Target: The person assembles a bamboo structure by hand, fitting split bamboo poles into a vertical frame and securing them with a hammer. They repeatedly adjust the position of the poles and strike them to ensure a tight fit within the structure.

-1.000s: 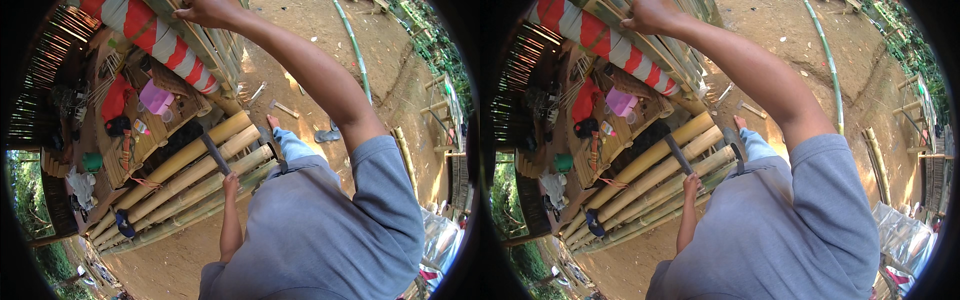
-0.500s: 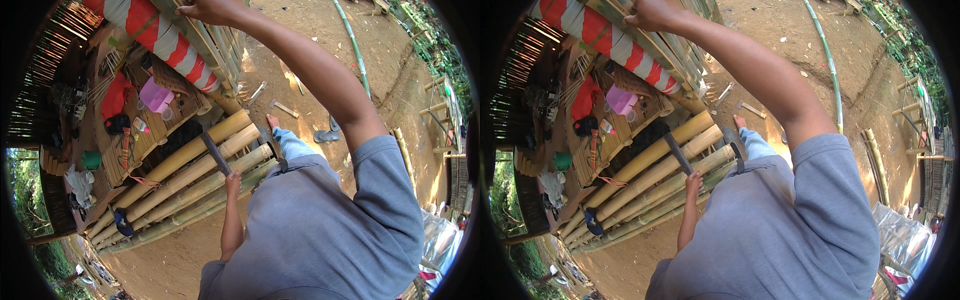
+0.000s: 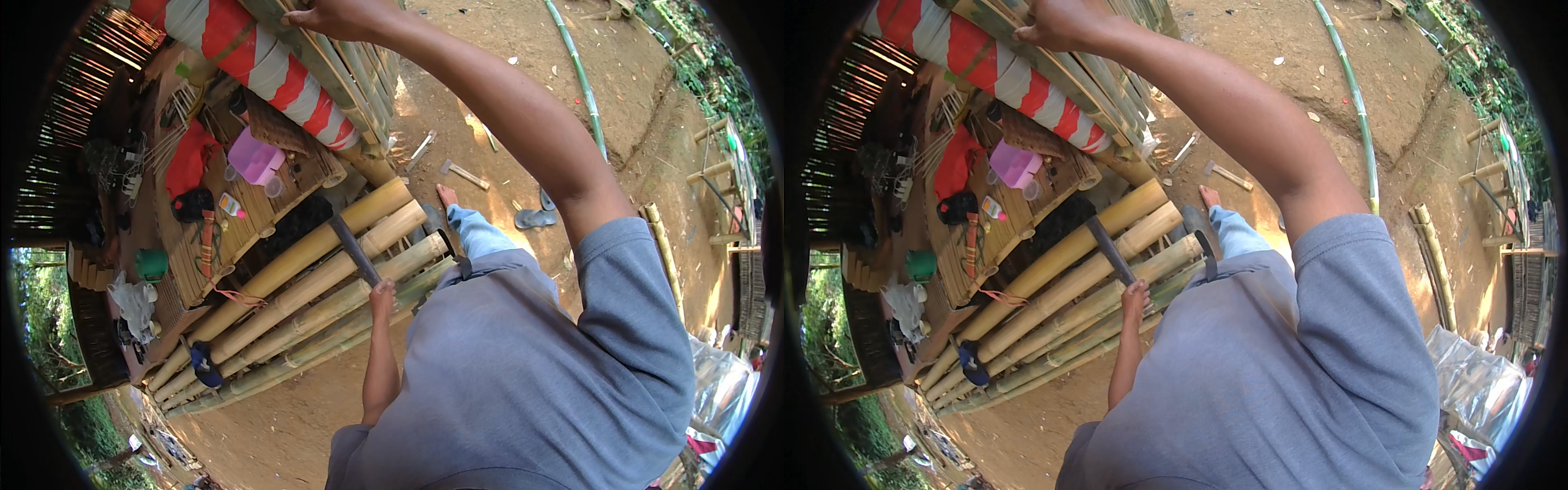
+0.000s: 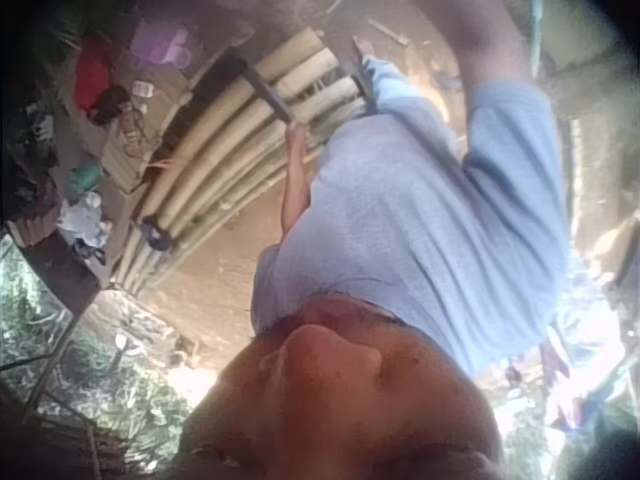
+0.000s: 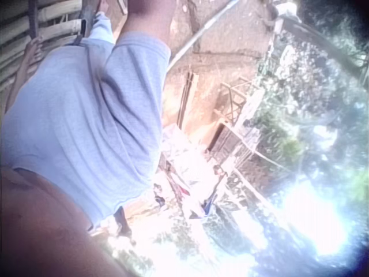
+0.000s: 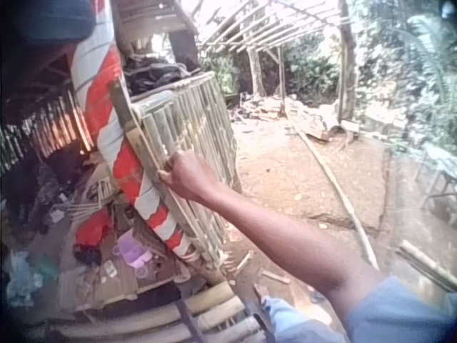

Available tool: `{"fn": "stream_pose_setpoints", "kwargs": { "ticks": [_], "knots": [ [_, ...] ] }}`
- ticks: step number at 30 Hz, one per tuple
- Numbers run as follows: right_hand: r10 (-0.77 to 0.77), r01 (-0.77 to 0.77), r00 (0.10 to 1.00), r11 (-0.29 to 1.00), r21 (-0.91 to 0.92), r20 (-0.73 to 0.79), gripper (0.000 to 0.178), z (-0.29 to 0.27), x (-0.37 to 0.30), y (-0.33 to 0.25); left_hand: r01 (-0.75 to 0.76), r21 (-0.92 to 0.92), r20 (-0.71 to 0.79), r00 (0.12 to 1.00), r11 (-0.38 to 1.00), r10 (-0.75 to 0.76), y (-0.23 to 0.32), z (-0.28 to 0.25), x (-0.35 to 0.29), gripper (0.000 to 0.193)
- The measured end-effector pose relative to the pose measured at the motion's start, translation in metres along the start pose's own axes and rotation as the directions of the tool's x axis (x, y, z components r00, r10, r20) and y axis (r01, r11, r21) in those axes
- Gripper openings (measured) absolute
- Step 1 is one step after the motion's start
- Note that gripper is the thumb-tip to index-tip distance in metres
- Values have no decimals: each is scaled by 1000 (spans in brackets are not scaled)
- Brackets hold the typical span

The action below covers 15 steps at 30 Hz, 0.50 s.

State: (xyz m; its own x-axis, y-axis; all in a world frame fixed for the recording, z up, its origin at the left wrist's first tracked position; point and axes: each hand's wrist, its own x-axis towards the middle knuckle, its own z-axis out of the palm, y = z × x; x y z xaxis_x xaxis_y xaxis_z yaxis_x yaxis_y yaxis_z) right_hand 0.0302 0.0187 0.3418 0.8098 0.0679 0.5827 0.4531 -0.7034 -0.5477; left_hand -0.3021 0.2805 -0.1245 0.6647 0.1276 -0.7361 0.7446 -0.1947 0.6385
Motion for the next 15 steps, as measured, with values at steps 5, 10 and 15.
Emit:
{"fn": "stream_pose_setpoints", "kwargs": {
  "ticks": [5, 10, 15],
  "knots": [
    [-11, 10, 1000, 1000, -10, -4, 31, 0, 0, 2, 0, -13, 27, 1000, 1000, 0, 1, 0, -1, 39],
    [-18, 18, 1000, 999, -26, 4, 32, 0, -2, 3, -27, -39, 6, 1000, 999, 27, -4, -1, 0, 38],
    [-30, 30, 999, 999, -26, -11, 35, -1, 0, 4, -25, -15, -15, 1000, 1000, 25, -1, 1, -1, 37]
  ]
}}
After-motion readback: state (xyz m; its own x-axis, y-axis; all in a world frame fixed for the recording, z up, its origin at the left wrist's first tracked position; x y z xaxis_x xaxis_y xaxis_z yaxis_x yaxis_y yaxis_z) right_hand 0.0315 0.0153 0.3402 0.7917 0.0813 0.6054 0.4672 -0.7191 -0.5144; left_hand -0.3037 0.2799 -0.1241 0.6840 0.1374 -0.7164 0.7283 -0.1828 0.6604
